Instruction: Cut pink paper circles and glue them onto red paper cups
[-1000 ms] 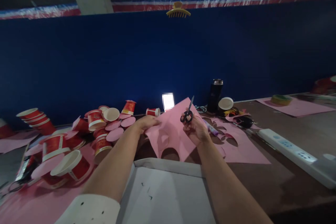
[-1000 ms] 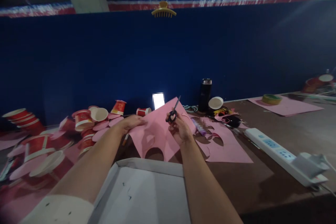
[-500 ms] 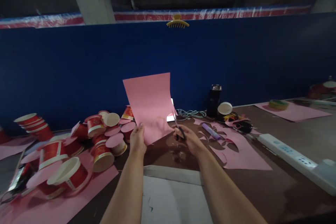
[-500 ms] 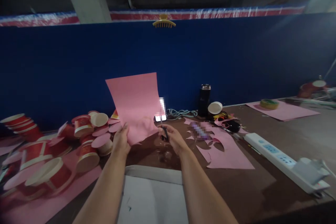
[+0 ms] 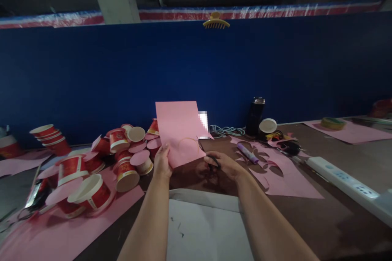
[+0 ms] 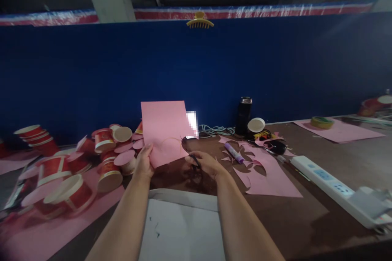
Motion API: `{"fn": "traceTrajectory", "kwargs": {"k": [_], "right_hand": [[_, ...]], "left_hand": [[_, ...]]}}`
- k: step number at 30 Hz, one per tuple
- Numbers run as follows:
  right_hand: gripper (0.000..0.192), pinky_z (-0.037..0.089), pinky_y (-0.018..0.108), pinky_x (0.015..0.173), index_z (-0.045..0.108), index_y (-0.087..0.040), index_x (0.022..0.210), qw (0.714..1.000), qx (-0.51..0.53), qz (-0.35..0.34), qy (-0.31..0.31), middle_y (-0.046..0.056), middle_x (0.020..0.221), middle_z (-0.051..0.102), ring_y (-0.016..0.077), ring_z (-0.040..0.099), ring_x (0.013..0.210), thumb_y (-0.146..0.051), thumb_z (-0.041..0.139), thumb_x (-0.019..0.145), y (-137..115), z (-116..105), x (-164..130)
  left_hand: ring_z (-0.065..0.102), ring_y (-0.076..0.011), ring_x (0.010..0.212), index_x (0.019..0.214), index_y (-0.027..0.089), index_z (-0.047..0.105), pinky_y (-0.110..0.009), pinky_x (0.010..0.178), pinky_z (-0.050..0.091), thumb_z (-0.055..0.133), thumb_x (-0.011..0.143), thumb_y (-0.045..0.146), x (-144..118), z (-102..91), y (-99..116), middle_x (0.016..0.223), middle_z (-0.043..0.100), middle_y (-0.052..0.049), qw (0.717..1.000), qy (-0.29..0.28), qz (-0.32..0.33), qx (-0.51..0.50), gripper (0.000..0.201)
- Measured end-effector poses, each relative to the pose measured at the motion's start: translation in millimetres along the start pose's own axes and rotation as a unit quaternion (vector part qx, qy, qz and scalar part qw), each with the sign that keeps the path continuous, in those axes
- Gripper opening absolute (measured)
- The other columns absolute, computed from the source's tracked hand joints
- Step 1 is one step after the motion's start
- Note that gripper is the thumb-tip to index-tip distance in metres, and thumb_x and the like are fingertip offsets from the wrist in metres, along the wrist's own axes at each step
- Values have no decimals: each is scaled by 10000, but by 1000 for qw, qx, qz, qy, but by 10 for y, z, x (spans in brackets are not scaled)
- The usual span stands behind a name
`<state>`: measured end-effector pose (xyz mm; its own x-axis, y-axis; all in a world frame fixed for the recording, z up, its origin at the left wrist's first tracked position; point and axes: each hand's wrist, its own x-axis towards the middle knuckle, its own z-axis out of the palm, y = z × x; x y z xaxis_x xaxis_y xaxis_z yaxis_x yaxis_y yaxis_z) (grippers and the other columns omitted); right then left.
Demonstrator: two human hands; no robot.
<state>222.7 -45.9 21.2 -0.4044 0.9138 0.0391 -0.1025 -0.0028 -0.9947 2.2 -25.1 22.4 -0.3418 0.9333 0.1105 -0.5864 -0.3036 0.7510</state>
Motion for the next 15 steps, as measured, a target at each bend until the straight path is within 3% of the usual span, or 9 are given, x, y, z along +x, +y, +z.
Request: {"fn": "traceTrajectory", "kwargs": {"k": [4,15], "right_hand": [[359,335,225,524,613,-161,805,1000,0,-3,-21,-9,669,575,84,461,558,-490,710,698,-43,18,-21],[390,390,225,533,630,-170,909,1000,24,14,0,-9,677,588,110,525,583,-451,749,665,-21,30,-10]], "left_hand": [[668,-210,852,970,134,667,-337,809,513,758,613,313,-17,12,11,874,714,-75,999,-28,-15,14,410],[659,-203,825,970,126,678,-330,802,494,780,578,364,-1,-35,-21,864,711,-76,995,-51,0,82,470]]}}
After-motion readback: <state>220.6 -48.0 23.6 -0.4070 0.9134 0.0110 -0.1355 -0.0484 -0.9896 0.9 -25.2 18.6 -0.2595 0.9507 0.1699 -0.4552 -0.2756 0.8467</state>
